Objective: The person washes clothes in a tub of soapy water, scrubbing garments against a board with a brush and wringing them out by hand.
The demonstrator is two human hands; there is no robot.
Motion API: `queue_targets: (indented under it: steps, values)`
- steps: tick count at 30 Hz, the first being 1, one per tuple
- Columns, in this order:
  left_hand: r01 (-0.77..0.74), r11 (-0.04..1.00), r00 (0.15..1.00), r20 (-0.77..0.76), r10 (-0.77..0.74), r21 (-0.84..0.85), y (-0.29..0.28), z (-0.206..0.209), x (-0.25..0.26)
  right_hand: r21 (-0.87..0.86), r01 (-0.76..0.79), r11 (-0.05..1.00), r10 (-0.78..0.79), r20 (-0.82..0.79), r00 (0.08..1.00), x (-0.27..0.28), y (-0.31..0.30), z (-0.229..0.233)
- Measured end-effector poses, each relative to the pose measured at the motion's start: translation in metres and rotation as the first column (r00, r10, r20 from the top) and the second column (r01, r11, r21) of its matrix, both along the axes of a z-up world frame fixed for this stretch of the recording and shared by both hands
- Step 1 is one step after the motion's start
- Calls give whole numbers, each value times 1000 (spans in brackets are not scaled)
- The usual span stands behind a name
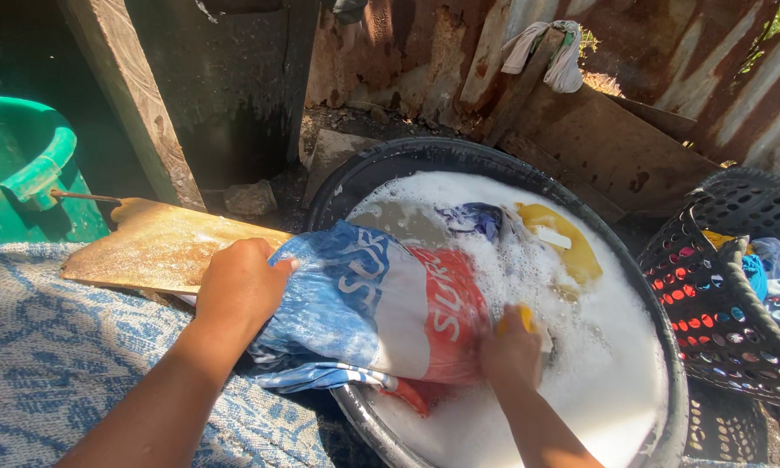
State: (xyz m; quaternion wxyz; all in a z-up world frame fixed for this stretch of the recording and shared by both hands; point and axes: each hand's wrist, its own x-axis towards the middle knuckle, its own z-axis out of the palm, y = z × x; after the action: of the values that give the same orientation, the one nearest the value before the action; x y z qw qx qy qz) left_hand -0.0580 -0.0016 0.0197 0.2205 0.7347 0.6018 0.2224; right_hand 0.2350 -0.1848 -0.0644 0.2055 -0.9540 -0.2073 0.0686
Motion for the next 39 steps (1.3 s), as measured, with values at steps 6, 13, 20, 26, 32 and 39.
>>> queue_targets:
  steps: [6,13,20,26,32,39]
  values:
    - [57,984,997,-48,-66,-169,15,10,-15,537,-559,631,697,-77,713,-165,112,66]
    - [18,998,998,-56,-22,-67,1,5,-38,240,-362,901,388,-66,919,-21,86,4]
    - [63,998,986,-151,-67,-28,16,12,-36,352,-629,693,677,-18,736,-180,122,53]
    - [11,947,1000,-14,-16,-321,16,12,-19,49,-198,979,204,-254,945,41,58,-36]
    - [639,283,435,640,633,-715,6,25,118,459,259,850,86,-606,791,116,31,-78]
    - [959,-20,283,958,44,-282,4,194,240,429,633,645,292,-903,315,62,13,39]
